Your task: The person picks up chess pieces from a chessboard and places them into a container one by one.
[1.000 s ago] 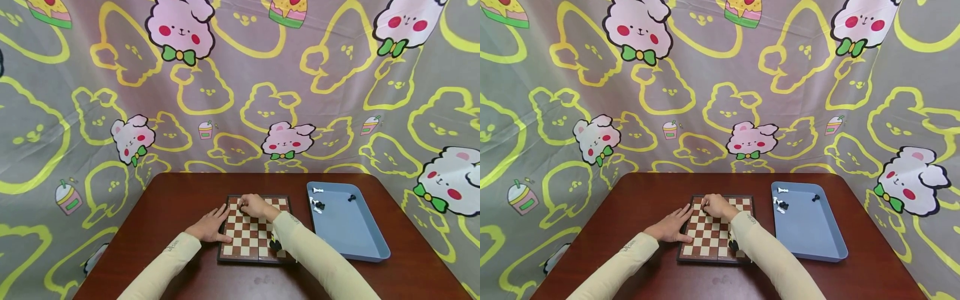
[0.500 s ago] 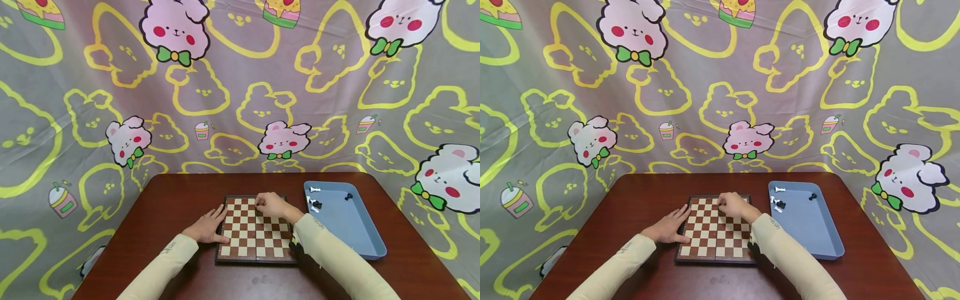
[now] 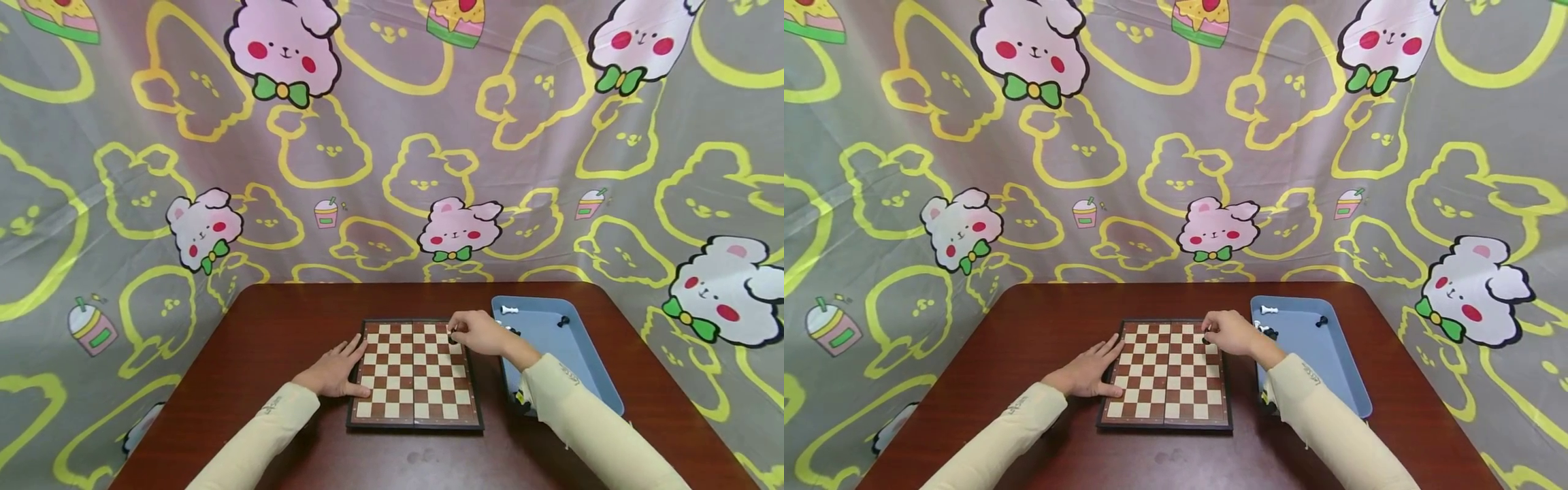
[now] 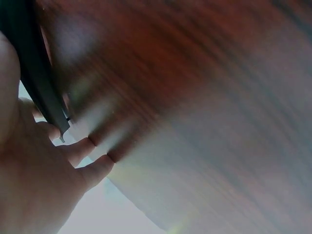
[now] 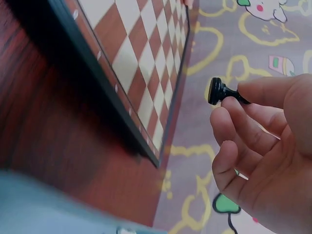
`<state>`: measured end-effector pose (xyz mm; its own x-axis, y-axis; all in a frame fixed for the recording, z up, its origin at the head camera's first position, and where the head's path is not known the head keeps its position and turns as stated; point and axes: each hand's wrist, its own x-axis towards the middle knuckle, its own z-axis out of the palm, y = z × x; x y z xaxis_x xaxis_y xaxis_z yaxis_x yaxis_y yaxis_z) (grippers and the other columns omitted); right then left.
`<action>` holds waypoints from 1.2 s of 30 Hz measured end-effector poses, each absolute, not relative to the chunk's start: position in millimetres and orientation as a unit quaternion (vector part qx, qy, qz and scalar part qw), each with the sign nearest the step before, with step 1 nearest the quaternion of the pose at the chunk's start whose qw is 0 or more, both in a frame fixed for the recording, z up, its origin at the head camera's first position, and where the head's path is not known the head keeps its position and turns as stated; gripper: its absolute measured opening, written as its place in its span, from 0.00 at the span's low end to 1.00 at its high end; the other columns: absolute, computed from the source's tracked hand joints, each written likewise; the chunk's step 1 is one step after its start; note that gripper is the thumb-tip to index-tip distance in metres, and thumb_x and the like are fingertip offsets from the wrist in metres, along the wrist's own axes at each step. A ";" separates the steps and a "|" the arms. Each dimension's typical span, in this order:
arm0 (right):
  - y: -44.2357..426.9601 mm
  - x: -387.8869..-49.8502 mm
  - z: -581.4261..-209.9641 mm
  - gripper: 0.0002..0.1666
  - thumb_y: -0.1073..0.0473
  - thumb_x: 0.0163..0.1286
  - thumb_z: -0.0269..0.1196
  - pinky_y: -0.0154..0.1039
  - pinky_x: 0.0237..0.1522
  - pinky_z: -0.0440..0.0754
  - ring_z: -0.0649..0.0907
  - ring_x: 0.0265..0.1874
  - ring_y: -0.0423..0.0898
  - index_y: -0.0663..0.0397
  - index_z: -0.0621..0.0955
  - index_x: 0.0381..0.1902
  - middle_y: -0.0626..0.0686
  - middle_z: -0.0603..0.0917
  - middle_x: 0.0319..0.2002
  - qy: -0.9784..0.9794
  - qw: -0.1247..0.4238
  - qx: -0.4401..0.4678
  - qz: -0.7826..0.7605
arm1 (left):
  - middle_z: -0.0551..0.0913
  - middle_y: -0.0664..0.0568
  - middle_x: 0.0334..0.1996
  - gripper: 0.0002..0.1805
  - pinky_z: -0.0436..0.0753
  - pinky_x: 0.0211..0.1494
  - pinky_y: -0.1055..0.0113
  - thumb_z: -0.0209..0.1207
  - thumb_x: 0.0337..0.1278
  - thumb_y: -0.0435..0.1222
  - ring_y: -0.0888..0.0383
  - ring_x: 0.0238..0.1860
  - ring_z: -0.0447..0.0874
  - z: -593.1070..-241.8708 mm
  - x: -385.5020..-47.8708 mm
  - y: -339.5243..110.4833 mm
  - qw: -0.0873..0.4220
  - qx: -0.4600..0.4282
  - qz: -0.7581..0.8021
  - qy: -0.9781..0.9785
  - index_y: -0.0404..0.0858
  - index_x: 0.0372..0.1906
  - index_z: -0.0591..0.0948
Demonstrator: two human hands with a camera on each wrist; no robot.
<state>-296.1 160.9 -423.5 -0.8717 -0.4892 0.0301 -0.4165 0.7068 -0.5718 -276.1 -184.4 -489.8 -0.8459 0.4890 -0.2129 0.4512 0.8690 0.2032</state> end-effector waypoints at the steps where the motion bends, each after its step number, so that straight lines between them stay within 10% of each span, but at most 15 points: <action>1: 165.5 -296.1 -423.1 0.07 0.62 0.68 0.59 0.41 0.28 0.73 0.75 0.22 0.42 0.56 0.80 0.43 0.45 0.78 0.28 0.921 0.060 -0.246 -0.296 | 0.43 0.44 0.75 0.59 0.62 0.63 0.42 0.55 0.45 0.70 0.37 0.69 0.52 -489.5 -276.0 -184.5 0.130 0.246 0.073 0.958 0.43 0.76 0.47; 36: 290.4 -293.4 -432.3 0.07 0.66 0.66 0.59 0.39 0.26 0.74 0.79 0.25 0.47 0.65 0.79 0.40 0.51 0.80 0.27 0.936 0.053 -0.179 -0.298 | 0.42 0.45 0.75 0.58 0.60 0.63 0.41 0.54 0.45 0.70 0.37 0.69 0.51 -492.3 -274.5 -187.5 0.123 0.249 0.076 0.958 0.43 0.76 0.48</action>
<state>-293.4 290.4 -432.3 -0.9303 -0.3668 0.0083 -0.3040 0.7578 -0.5774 -274.5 -187.5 -492.3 -0.8456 0.4958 -0.1980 0.4581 0.8643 0.2078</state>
